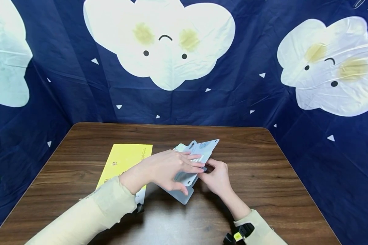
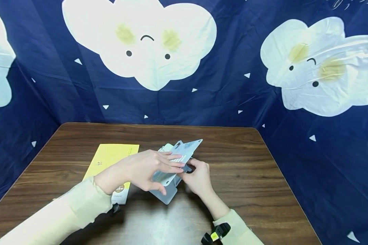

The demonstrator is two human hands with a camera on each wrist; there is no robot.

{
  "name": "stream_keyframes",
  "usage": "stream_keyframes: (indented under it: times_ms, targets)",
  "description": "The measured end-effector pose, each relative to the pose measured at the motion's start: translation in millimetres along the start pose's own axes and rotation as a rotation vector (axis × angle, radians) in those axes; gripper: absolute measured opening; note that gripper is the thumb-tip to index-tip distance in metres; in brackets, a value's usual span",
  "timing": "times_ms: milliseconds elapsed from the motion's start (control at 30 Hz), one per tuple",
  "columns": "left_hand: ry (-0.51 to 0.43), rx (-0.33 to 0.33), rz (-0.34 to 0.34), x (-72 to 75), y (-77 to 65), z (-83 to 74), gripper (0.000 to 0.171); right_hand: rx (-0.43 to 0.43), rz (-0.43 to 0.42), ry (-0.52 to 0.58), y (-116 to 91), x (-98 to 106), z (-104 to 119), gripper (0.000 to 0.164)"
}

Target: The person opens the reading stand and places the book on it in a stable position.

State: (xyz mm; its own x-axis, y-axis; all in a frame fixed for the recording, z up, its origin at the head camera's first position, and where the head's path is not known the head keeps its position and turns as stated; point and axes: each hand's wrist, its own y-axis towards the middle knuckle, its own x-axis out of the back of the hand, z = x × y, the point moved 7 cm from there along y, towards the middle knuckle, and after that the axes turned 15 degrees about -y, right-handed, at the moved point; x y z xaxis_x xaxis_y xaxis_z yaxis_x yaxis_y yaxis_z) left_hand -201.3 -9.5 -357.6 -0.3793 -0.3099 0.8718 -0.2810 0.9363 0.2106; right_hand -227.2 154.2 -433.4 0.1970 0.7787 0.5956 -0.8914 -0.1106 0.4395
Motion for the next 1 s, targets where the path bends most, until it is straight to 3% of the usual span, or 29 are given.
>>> stream_keyframes:
  times_ms: [567, 1000]
  targets:
    - [-0.025, -0.002, 0.003, -1.6, 0.0, 1.2, 0.077, 0.008, 0.007, 0.011, -0.3, 0.4, -1.2, 0.027]
    - [-0.058, 0.039, -0.025, 0.7, -4.1, 6.3, 0.081, 0.004, 0.009, 0.012, -0.4, 0.6, -1.2, 0.025]
